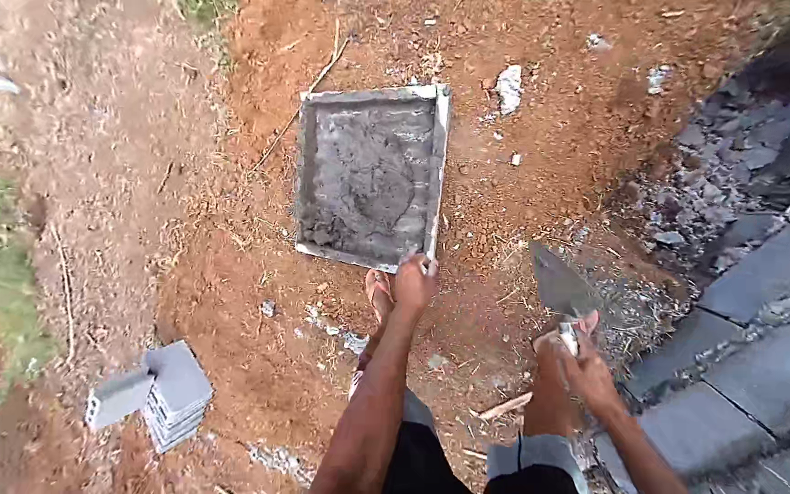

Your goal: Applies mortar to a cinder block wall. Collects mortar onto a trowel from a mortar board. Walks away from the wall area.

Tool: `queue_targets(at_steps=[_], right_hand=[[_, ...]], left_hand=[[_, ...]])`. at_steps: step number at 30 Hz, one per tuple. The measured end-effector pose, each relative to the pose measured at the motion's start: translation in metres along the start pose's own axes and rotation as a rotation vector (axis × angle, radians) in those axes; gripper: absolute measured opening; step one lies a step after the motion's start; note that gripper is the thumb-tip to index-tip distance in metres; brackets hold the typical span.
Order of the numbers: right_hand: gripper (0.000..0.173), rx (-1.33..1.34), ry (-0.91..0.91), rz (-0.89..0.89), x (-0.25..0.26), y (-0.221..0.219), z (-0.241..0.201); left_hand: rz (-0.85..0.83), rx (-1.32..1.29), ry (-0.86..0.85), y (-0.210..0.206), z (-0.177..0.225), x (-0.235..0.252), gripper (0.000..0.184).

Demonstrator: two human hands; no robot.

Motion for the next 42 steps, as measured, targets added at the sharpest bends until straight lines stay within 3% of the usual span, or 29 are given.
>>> queue_targets(at_steps=[3,6,10,13,15,18,20,24,29,32,36,39,42], right_hand=[[0.066,-0.430,0.062,-0.224,0.075,-0.090,-0.095],[0.058,-0.593,0.174,-0.261,0.152,-0.166,-0.183],[0.051,-0.571,0.268,-0.074,0.253,-0.226,-0.286],[0.056,-0.604,0.306,0.079,0.317,-0.261,-0.342],[0.062,-0.588,0.243,0.147,0.337,-0.303,-0.348],[0.063,-0.599,0.124,0.149,0.322,-0.388,-0.314],[0.059,-0.691,0.104,0.084,0.303,-0.424,-0.298],[0.053,-0.784,0.179,-0.017,0.257,-0.415,-0.264],[0.058,-0.663,0.077,0.104,0.197,-0.347,-0.236],[0.055,-0.638,-0.047,0.039,0.185,-0.339,-0.218],[0.050,-0.519,-0.087,-0.099,0.212,-0.408,-0.219],[0.050,-0.418,0.000,-0.146,0.254,-0.480,-0.255],[0.049,-0.304,0.043,-0.209,0.281,-0.510,-0.281]], left_hand=[[0.005,0.101,0.118,0.028,-0.107,0.033,0.065],[-0.246,0.110,0.089,0.006,-0.150,0.013,0.055],[-0.631,-0.008,-0.002,-0.048,-0.181,-0.020,0.050],[-0.898,0.054,-0.024,-0.077,-0.199,-0.007,0.051],[-0.808,0.003,-0.036,-0.064,-0.202,0.019,0.050],[-0.568,-0.160,-0.018,-0.030,-0.211,0.044,0.049],[-0.578,-0.135,0.006,-0.026,-0.221,0.048,0.048],[-0.817,0.007,0.029,-0.036,-0.221,0.040,0.049],[-0.782,-0.085,0.047,-0.029,-0.204,0.041,0.051],[-0.809,-0.129,0.054,-0.035,-0.205,0.034,0.051],[-0.856,-0.157,0.094,-0.041,-0.222,0.030,0.052],[-0.871,-0.110,0.108,-0.042,-0.232,0.034,0.052],[-0.890,-0.062,0.124,-0.040,-0.242,0.040,0.052]])
Point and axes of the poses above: each hand's wrist, its own x-axis towards the middle knuckle, its own y-axis out of the back of the hand, z = x × y, the point moved 6 cm from there along x, towards the middle knuckle, and after that the axes turned 6 degrees about x, right-handed, at the moved point
